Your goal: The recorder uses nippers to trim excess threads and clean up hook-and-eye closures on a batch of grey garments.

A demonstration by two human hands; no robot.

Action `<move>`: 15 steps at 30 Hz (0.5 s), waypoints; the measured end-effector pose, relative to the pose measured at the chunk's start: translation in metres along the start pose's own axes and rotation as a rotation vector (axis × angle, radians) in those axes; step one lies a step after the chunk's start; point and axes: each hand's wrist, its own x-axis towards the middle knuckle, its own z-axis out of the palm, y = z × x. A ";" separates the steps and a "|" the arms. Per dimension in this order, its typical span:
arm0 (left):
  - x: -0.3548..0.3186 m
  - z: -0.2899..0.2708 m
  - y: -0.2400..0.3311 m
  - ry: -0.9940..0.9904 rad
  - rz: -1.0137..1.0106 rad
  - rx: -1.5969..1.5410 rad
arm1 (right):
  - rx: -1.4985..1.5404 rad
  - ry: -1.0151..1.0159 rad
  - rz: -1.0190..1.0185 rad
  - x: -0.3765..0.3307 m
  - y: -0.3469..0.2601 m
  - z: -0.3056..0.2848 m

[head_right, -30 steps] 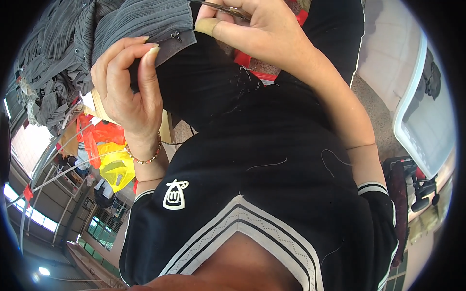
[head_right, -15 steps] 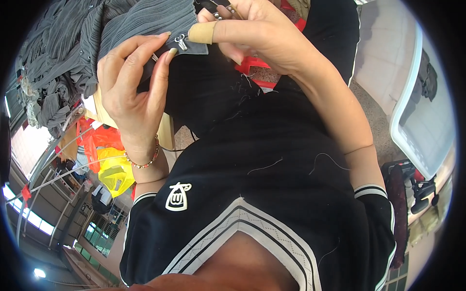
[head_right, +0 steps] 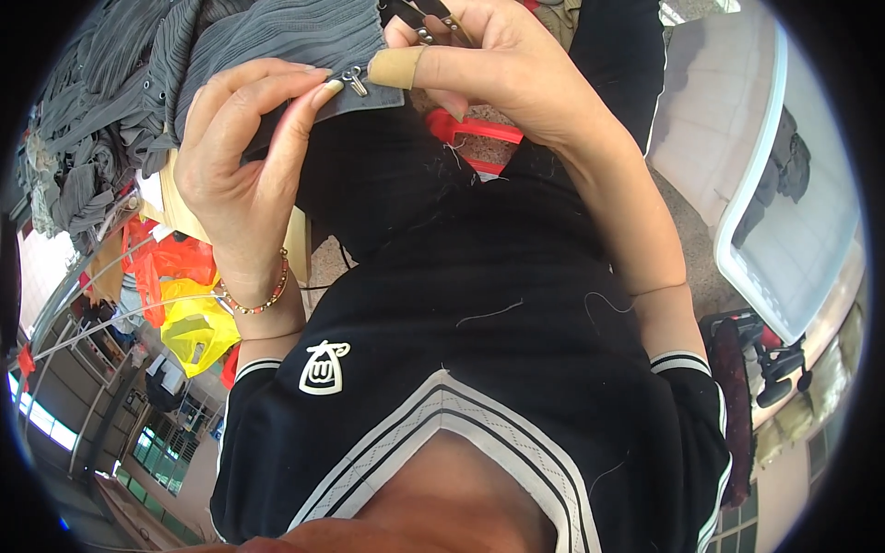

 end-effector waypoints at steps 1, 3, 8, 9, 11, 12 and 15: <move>0.001 -0.003 0.004 -0.034 -0.017 -0.014 | 0.026 -0.027 -0.001 -0.001 0.001 -0.001; 0.002 -0.003 0.005 -0.065 -0.036 -0.026 | -0.083 -0.027 -0.060 0.002 0.011 -0.012; -0.001 0.008 -0.003 0.049 0.105 0.046 | -0.274 0.031 -0.186 0.003 0.020 -0.012; -0.001 0.009 -0.002 0.050 0.102 0.045 | -0.281 0.038 -0.168 0.002 0.019 -0.012; -0.003 0.011 -0.001 0.077 0.115 0.062 | -0.290 0.044 -0.148 -0.001 0.013 -0.009; -0.004 0.012 -0.001 0.077 0.113 0.062 | -0.280 0.039 -0.138 -0.003 0.007 -0.002; -0.005 0.015 -0.002 0.106 0.115 0.062 | -0.451 0.074 -0.229 -0.009 -0.006 0.008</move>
